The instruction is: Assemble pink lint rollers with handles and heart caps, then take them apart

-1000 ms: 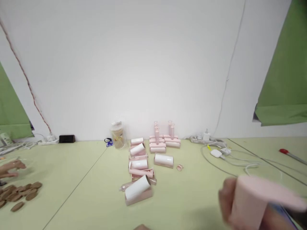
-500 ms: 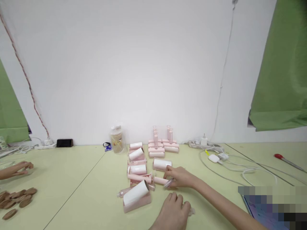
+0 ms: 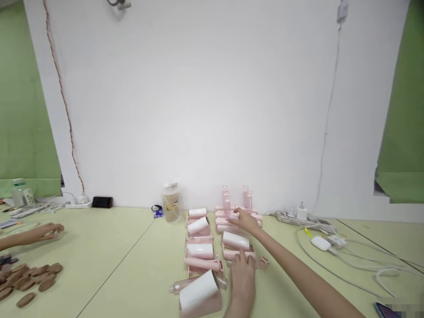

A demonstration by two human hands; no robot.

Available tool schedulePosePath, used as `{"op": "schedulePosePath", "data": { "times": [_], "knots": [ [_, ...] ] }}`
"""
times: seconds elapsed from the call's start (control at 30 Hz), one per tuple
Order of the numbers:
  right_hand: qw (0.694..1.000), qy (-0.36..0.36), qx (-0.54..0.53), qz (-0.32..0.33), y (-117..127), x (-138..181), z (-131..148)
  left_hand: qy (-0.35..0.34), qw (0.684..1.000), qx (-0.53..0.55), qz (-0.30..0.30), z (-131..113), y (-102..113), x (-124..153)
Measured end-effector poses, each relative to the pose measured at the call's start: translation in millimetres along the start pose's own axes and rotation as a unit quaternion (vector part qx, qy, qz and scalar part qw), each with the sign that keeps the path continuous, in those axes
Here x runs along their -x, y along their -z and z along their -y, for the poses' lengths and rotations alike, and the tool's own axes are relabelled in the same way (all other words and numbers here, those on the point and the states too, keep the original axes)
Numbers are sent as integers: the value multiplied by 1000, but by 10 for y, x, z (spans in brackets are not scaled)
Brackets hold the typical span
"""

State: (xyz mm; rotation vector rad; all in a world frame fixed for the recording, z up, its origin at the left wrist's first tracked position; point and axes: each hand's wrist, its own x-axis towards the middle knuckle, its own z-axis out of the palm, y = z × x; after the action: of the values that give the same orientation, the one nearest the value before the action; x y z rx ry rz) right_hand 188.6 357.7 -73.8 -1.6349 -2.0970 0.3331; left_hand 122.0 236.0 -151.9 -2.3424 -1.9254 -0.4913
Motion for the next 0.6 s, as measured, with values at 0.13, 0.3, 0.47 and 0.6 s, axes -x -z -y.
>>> {"op": "schedulePosePath", "data": {
  "times": [0.13,0.3,0.47,0.6],
  "knots": [
    [999,-32,-37,-24,-122,-150,179,47,999,26,-4,50,-68,-143],
    [987,-34,-102,-122,149,-27,244,82,992,97,-25,71,-105,-213],
    [957,13,-182,-224,693,466,85,97,966,234,-45,34,-57,-115],
    [948,46,-226,-219,882,1107,-164,77,919,386,-33,-54,52,113]
  ]
}}
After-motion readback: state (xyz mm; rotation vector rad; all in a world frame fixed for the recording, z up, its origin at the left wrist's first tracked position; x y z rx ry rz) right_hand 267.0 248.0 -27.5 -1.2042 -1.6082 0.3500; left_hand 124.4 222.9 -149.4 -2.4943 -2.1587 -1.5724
